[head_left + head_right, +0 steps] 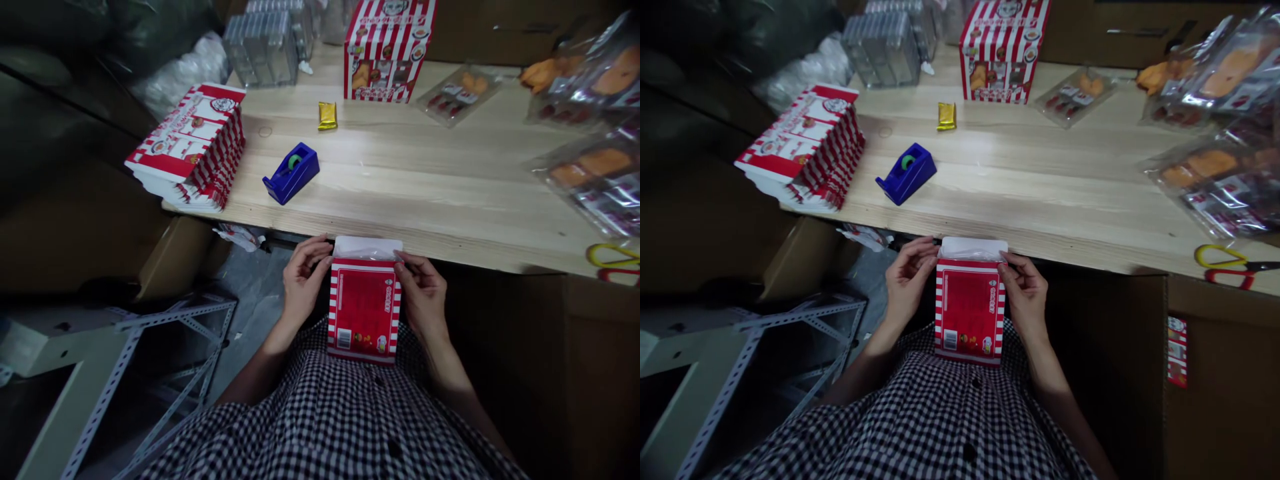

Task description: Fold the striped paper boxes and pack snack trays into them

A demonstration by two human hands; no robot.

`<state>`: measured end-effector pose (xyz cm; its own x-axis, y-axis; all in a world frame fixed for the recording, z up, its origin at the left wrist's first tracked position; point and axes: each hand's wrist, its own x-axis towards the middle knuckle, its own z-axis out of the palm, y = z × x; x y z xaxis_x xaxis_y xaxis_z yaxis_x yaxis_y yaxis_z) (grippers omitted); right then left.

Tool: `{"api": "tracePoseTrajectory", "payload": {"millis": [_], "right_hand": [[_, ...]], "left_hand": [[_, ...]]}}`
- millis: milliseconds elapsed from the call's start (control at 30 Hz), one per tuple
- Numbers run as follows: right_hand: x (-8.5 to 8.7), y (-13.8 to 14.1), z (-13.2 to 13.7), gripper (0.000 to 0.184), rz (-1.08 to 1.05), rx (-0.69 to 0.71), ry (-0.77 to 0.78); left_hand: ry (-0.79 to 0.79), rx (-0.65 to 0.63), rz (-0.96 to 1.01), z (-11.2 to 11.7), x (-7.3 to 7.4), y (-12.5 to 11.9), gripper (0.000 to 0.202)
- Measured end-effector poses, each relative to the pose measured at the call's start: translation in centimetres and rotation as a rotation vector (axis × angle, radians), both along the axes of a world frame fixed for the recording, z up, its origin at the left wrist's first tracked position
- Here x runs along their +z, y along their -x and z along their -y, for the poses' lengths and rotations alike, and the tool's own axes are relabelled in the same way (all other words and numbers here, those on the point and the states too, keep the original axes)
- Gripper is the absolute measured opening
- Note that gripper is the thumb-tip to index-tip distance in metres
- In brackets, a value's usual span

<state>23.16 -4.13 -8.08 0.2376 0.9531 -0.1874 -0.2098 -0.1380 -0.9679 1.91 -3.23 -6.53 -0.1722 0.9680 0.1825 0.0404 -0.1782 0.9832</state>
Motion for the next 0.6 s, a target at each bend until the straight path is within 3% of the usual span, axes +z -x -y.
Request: {"api": "tracePoseTrajectory", "payload": {"millis": [100,300,500,600], "right_hand": [[-0.1,-0.1,-0.1,0.024,-0.002,0.005,-0.019],[0.8,-0.2,-0.8,0.019,0.067,0.079,-0.088],[1.2,-1.5,-2.1,0.009,0.082,0.249,-0.105],[1.3,-2.2,-2.7,0.011,0.059,0.338,-0.091]], "left_hand": [[0.068,0.031,-0.019,0.3,-0.2,-0.7,0.014],[0.216,0.097,0.046,-0.6,0.1,-1.7,0.011],[0.536,-0.082,0.346,-1.9,0.6,-0.9,0.011],[0.573,-0.095,0.449,-2.6,1.1,-0.5,0.017]]}}
